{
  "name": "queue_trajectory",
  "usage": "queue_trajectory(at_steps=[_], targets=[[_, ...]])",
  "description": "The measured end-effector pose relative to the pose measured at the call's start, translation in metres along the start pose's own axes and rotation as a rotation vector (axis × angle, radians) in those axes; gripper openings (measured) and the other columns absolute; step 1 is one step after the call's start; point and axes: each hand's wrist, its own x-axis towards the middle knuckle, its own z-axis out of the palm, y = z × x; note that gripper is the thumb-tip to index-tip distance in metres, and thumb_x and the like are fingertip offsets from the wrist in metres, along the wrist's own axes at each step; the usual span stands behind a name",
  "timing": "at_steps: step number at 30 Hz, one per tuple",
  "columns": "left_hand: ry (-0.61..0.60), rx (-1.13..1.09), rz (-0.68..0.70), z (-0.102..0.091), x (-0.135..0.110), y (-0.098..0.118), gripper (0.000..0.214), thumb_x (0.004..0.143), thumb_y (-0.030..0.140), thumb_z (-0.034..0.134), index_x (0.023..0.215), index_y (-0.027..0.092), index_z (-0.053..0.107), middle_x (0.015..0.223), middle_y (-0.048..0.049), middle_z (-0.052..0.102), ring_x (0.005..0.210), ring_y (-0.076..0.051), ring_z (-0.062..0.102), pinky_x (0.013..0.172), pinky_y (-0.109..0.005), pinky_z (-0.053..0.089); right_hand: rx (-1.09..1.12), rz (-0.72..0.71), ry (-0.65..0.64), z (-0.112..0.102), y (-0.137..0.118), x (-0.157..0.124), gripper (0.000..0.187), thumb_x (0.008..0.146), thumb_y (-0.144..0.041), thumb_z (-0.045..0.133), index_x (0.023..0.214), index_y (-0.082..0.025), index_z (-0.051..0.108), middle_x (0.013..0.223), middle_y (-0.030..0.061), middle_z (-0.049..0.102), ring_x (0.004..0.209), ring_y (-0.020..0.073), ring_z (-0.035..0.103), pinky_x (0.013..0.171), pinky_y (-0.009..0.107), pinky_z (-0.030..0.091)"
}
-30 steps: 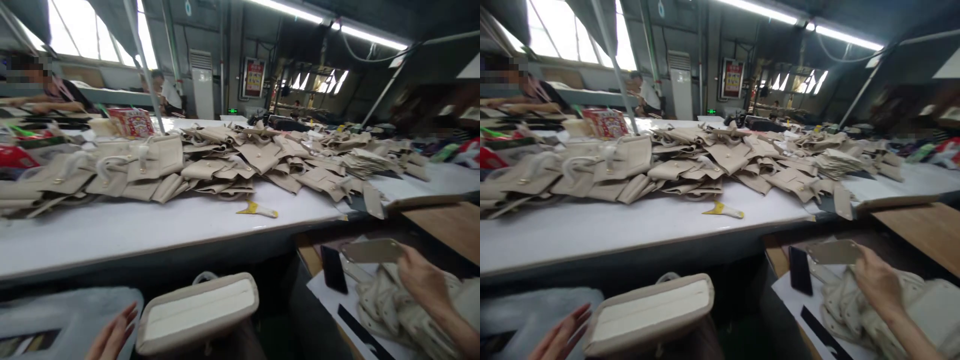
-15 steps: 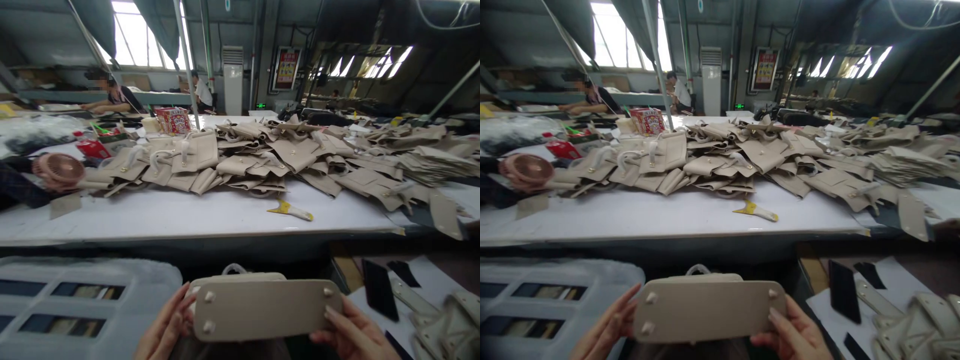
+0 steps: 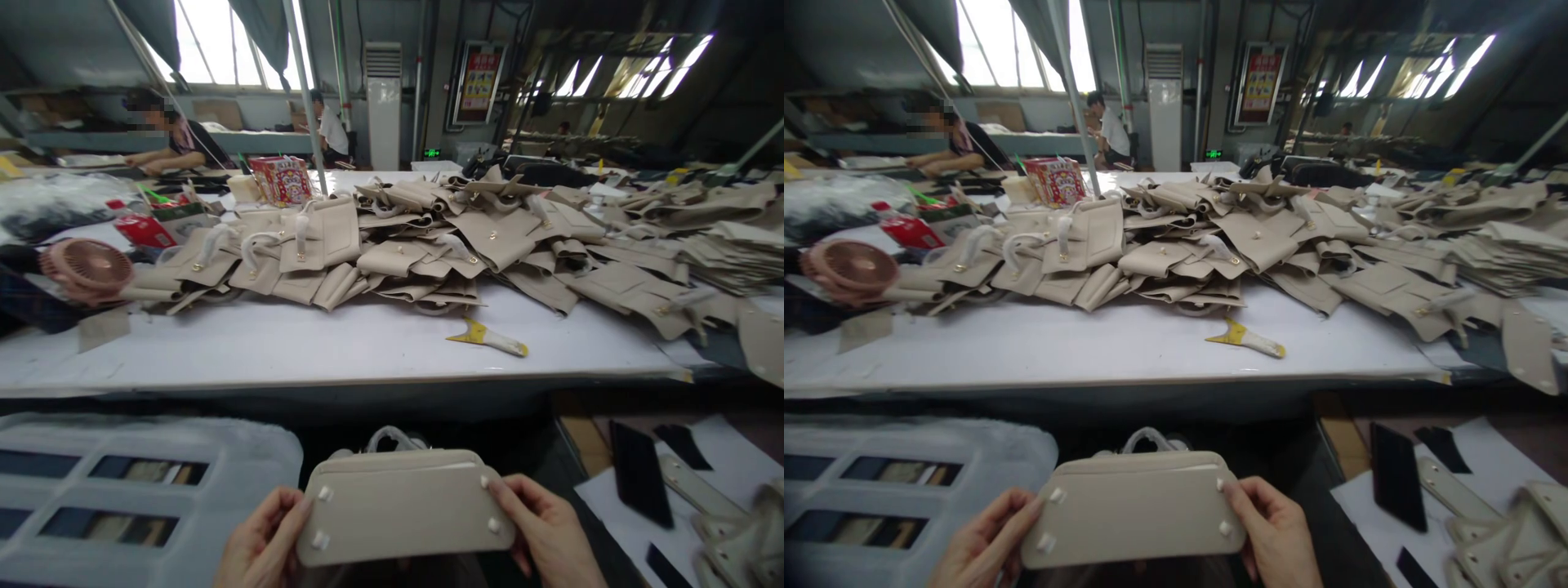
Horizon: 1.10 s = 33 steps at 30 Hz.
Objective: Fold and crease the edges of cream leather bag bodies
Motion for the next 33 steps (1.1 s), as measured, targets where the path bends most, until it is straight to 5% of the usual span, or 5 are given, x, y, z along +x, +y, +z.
queue_trajectory(at_steps=[4, 11, 17, 33], targets=[[0.079, 0.045, 0.078, 0.001, 0.005, 0.010, 0.050, 0.069, 0.066, 0.072, 0.064, 0.019, 0.059, 0.052, 0.0058, 0.038, 0.046, -0.007, 0.027, 0.039, -0.018, 0.022, -0.007, -0.001, 0.080, 0.006, -0.002, 0.011, 0.054, 0.064, -0.067, 0.076, 0.060, -0.015, 0.060, 0.047, -0.0065, 0.037, 0.043, 0.0044, 0.027, 0.039, 0.019, 0.017], [0.081, 0.142, 0.067, -0.001, 0.016, 0.011, 0.054, 0.069, 0.072, 0.065, 0.064, 0.019, 0.059, 0.061, 0.0029, 0.048, 0.061, -0.014, 0.042, 0.055, -0.021, 0.037, -0.019, 0.075, 0.121, 0.013, -0.010, 0.020, 0.062, 0.052, -0.075, 0.076, 0.054, -0.016, 0.055, 0.042, -0.0072, 0.035, 0.041, 0.0043, 0.024, 0.040, 0.022, 0.014], [-0.044, 0.192, 0.014, -0.014, 0.029, -0.003, 0.058, 0.069, 0.075, 0.063, 0.064, 0.018, 0.056, 0.064, 0.0019, 0.047, 0.065, -0.015, 0.043, 0.059, -0.023, 0.037, -0.026, 0.128, 0.091, 0.011, -0.003, 0.026, 0.057, 0.058, -0.070, 0.076, 0.057, -0.018, 0.052, 0.043, -0.0076, 0.036, 0.038, 0.0049, 0.027, 0.038, 0.021, 0.016], [-0.037, 0.111, -0.050, -0.010, 0.029, -0.001, 0.056, 0.069, 0.071, 0.068, 0.065, 0.018, 0.050, 0.058, 0.0060, 0.037, 0.055, -0.010, 0.028, 0.048, -0.021, 0.023, 0.014, 0.208, 0.038, 0.001, 0.026, 0.039, 0.059, 0.064, -0.071, 0.075, 0.059, -0.018, 0.051, 0.038, -0.0083, 0.035, 0.034, 0.0038, 0.027, 0.036, 0.019, 0.016]])
